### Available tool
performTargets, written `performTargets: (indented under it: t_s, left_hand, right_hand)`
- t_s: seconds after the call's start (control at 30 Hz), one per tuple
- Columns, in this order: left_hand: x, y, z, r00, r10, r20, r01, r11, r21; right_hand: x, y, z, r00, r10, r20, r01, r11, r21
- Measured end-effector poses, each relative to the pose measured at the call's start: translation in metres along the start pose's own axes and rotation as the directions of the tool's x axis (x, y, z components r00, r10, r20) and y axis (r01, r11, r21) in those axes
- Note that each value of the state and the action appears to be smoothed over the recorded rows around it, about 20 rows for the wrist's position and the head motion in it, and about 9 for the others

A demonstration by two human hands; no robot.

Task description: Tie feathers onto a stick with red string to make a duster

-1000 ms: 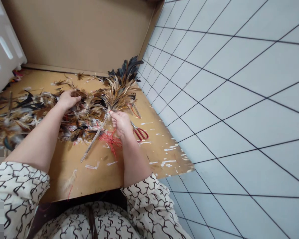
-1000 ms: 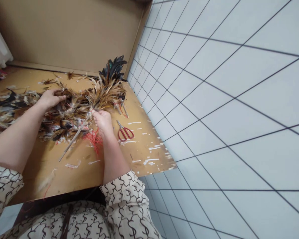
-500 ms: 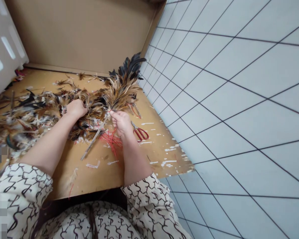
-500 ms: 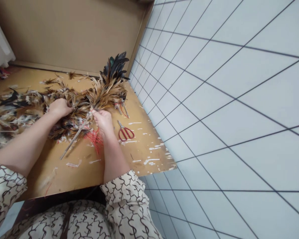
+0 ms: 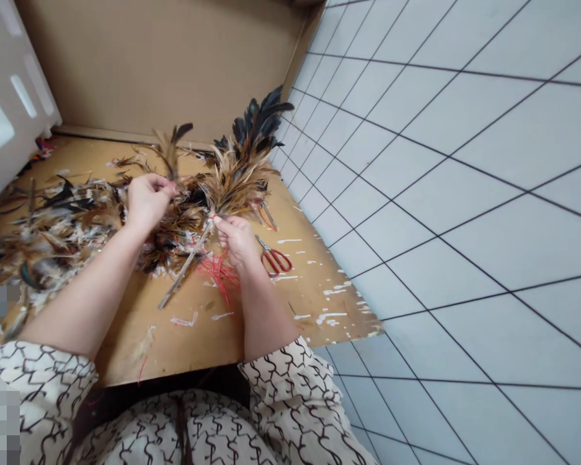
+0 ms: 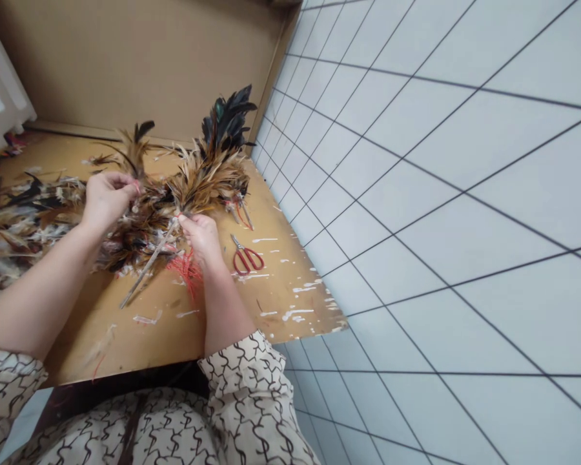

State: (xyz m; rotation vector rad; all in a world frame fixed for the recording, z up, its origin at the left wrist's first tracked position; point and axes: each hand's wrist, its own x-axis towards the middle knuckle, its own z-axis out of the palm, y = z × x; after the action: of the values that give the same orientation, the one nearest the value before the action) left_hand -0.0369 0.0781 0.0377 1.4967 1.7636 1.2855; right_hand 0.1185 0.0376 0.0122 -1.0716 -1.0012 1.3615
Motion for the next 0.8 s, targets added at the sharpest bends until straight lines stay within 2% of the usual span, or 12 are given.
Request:
performTargets:
  t_s: [0.07, 0.13, 0.23, 0.33, 0.4, 0.47, 0.63, 0.8]
  left_hand:
    - [-0.018, 0.008, 0.003, 0.995, 0.019, 0.099, -0.002, 0.986, -0.166]
    - [-0.034, 0.011, 0.005, 0.973, 0.042, 0.227, 0.008, 0.976, -0.217]
    - [-0.05, 0.012, 0.006, 0.943, 0.092, 0.319, -0.056, 0.991, -0.123]
    - [-0.053, 0.01, 0.004, 0.929, 0.1, 0.357, -0.107, 0.994, 0.001]
    - [-0.053, 0.009, 0.004, 0.925, 0.09, 0.37, -0.1, 0.995, 0.009]
    - [-0.052, 0.006, 0.005, 0.921, 0.076, 0.383, -0.062, 0.997, -0.049]
    - [-0.052, -0.001, 0.009, 0.879, 0.0, 0.476, 0.134, 0.96, -0.246]
    - [-0.053, -0.001, 0.007, 0.855, -0.046, 0.516, 0.246, 0.913, -0.326]
  right_hand:
    - [0.0, 0.001, 0.001, 1.0, -0.01, 0.004, 0.01, 1.0, -0.001]
    - [0.0, 0.001, 0.002, 1.0, -0.017, 0.008, 0.017, 1.0, -0.006]
    - [-0.001, 0.002, 0.004, 1.0, -0.019, 0.016, 0.02, 1.0, -0.019]
    - [-0.001, 0.003, 0.006, 0.999, -0.024, 0.028, 0.025, 0.999, -0.033]
    - [-0.001, 0.004, 0.007, 0.999, -0.033, 0.036, 0.035, 0.999, -0.04]
    - [-0.001, 0.006, 0.008, 0.998, -0.04, 0.042, 0.042, 0.998, -0.041]
    - [-0.001, 0.008, 0.011, 0.998, -0.031, 0.051, 0.032, 0.999, -0.032]
    - [-0.002, 0.009, 0.013, 0.998, -0.033, 0.047, 0.033, 0.999, -0.007]
